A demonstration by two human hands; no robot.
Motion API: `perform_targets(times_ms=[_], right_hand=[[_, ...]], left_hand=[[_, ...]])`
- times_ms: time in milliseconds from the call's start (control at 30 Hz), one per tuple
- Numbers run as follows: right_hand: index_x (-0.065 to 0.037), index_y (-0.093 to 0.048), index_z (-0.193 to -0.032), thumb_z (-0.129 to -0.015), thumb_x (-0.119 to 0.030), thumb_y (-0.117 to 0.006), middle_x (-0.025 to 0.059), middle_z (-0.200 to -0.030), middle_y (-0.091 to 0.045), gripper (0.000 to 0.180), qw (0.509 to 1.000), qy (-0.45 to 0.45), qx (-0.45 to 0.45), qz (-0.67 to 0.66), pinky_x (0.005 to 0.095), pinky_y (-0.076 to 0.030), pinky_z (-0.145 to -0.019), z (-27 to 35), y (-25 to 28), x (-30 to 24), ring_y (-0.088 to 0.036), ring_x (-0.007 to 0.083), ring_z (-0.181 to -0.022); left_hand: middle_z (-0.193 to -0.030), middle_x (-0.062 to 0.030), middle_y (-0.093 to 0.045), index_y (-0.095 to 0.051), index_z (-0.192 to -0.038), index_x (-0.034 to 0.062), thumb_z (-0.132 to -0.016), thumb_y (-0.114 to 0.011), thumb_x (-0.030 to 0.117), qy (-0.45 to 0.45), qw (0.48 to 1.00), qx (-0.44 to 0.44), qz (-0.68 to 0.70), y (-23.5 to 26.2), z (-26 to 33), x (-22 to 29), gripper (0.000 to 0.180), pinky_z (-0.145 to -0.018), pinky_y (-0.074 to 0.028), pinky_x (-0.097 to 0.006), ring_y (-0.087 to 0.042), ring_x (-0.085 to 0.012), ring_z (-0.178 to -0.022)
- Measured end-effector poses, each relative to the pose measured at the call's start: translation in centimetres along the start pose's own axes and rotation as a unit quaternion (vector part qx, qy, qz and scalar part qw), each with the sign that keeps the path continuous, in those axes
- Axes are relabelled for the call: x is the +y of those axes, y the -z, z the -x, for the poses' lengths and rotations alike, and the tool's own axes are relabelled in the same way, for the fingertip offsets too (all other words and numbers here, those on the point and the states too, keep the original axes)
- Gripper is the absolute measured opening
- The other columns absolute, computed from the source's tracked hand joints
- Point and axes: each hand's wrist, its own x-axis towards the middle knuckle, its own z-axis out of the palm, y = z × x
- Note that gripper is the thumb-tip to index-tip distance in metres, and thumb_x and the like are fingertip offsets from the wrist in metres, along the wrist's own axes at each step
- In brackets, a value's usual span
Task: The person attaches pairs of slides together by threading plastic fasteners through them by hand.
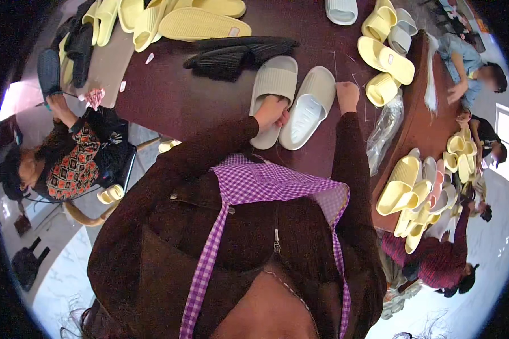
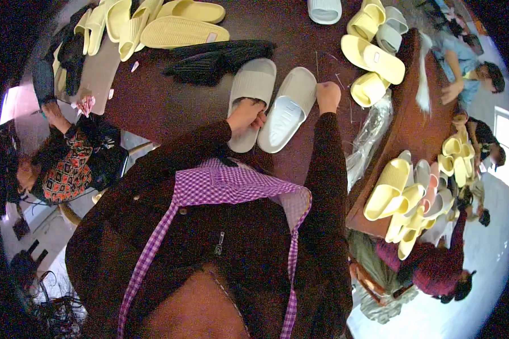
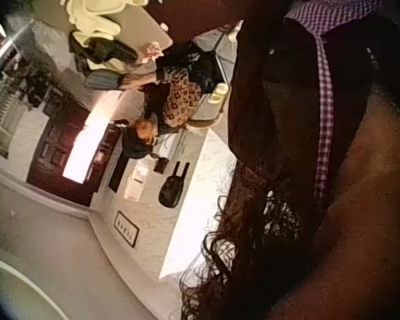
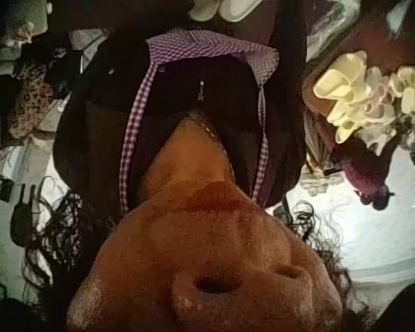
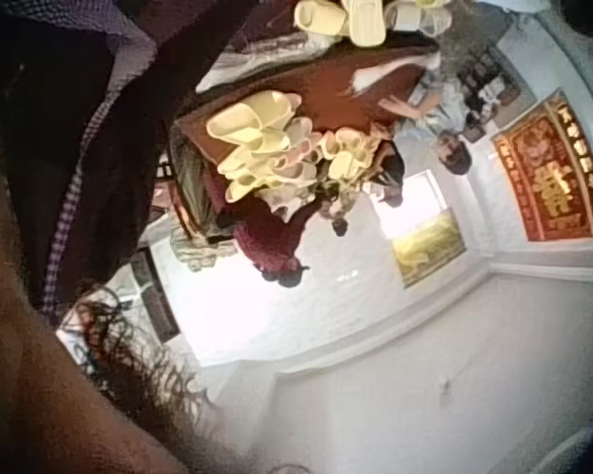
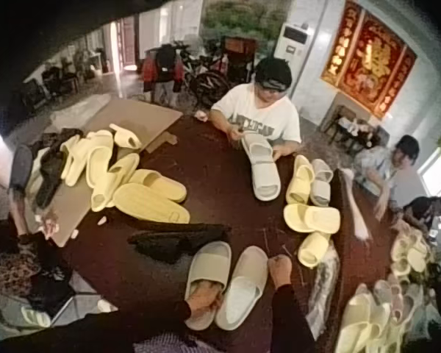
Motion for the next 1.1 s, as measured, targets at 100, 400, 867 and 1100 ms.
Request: perform_targets(times_ms=[100, 400, 867, 1100], right_hand=[[0.001, -0.064, -0.078, -0.074, -0.025, -0.061, 0.0169, -0.069, -0.063, 0.027, 0.994, 0.062, 0.031, -0.083, 0.0375, -0.047, -0.063, -0.1, 1.2, -4.4, -0.062, 0.029, -0.068], [0.003, -0.059, -0.077, -0.081, -0.012, -0.053, 0.0111, -0.07, -0.063, 0.016, 0.921, 0.109, -0.186, -0.325, 0.0304, -0.047, -0.055, 1.9, 0.7, -13.9, -0.059, 0.017, -0.058], [0.002, -0.057, -0.086, -0.083, -0.016, -0.052, 0.0092, -0.075, -0.065, 0.019, 0.906, -0.047, -0.24, -0.346, 0.0273, -0.045, -0.049, 7.0, -0.9, -11.2, -0.055, 0.0129, -0.053], [0.0, -0.058, -0.086, -0.082, -0.014, -0.054, 0.0066, -0.07, -0.062, 0.015, 0.924, 0.049, -0.203, -0.322, 0.0262, -0.042, -0.049, 6.9, -2.2, -11.5, -0.051, 0.0108, -0.054]], left_hand=[[-0.061, -0.0091, -0.057, -0.054, -0.08, -0.0028, -0.089, -0.045, 0.02, -0.019, 0.999, 0.029, 0.017, 0.1, -0.7, -1.0, 0.026, -0.039, -0.042, -0.029, -0.053, -0.0168, -0.045], [-0.058, -0.0087, -0.054, -0.053, -0.081, -0.003, -0.089, -0.043, 0.018, -0.064, 0.987, -0.038, -0.143, 0.6, 0.1, 0.0, 0.025, -0.033, -0.038, -0.03, -0.05, -0.0174, -0.04], [-0.069, -0.0035, -0.051, -0.053, -0.08, 0.0059, -0.086, -0.044, 0.008, 0.048, 0.892, -0.048, 0.447, 1.9, 0.4, -3.6, 0.011, -0.056, -0.04, -0.029, -0.045, -0.013, -0.057], [-0.065, -0.0018, -0.045, -0.049, -0.078, 0.0053, -0.084, -0.044, 0.003, -0.138, 0.98, -0.124, 0.077, 2.4, -1.9, -5.7, 0.008, -0.055, -0.039, -0.032, -0.042, -0.0148, -0.055]])
